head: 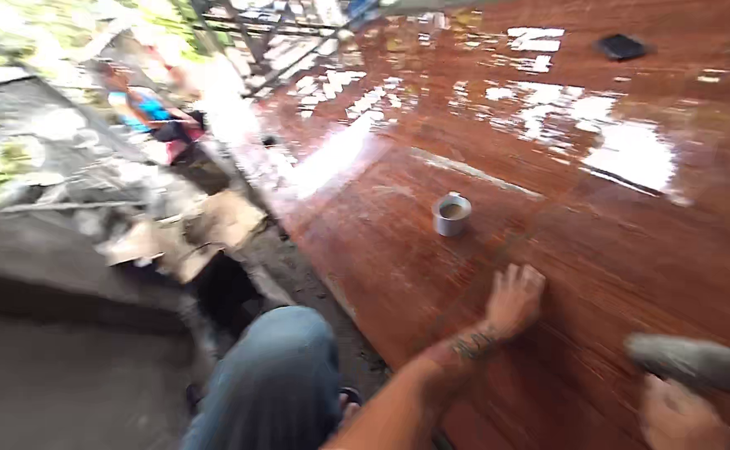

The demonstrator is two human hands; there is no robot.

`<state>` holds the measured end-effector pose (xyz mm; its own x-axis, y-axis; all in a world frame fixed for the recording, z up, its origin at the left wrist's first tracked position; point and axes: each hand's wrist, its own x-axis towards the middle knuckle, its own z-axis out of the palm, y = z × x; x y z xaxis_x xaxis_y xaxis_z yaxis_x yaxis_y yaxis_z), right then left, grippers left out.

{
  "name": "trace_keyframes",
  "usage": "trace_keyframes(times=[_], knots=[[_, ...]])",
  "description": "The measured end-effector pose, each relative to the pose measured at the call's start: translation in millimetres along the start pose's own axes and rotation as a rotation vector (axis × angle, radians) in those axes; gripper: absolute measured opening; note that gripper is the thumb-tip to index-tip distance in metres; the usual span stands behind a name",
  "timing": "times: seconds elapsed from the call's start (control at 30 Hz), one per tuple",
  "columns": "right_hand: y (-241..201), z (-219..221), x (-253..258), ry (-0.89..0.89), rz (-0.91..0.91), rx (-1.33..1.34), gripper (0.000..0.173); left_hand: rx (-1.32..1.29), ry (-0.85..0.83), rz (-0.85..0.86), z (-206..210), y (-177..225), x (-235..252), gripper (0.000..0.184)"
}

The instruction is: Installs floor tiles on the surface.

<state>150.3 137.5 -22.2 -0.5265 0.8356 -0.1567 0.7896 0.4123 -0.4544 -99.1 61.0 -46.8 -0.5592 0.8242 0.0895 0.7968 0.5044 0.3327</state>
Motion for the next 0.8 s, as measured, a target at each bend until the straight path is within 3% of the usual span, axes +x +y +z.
trace_keyframes(times=[0.17, 0.4, 0.53, 0.63, 0.8], knots=[[-11, -13, -1, -0.009, 0.235, -0.016, 0.053, 0.019, -0.138, 0.248, 44, 6, 82, 0.054], [-12, -7, -2, 0.020, 0.278, -0.070, 0.056, 0.069, -0.206, 0.266, 52, 31, 188, 0.070], [-13, -4, -2, 0.041, 0.270, -0.089, 0.056, 0.132, -0.100, 0.280, 59, 25, 205, 0.075], [-12, -2, -2, 0.049, 0.268, -0.112, 0.056, 0.106, -0.033, 0.302, 66, 18, 204, 0.068], [-18, -2, -2, 0.048, 0.282, -0.135, 0.056, 0.120, -0.024, 0.258, 62, 18, 202, 0.066]])
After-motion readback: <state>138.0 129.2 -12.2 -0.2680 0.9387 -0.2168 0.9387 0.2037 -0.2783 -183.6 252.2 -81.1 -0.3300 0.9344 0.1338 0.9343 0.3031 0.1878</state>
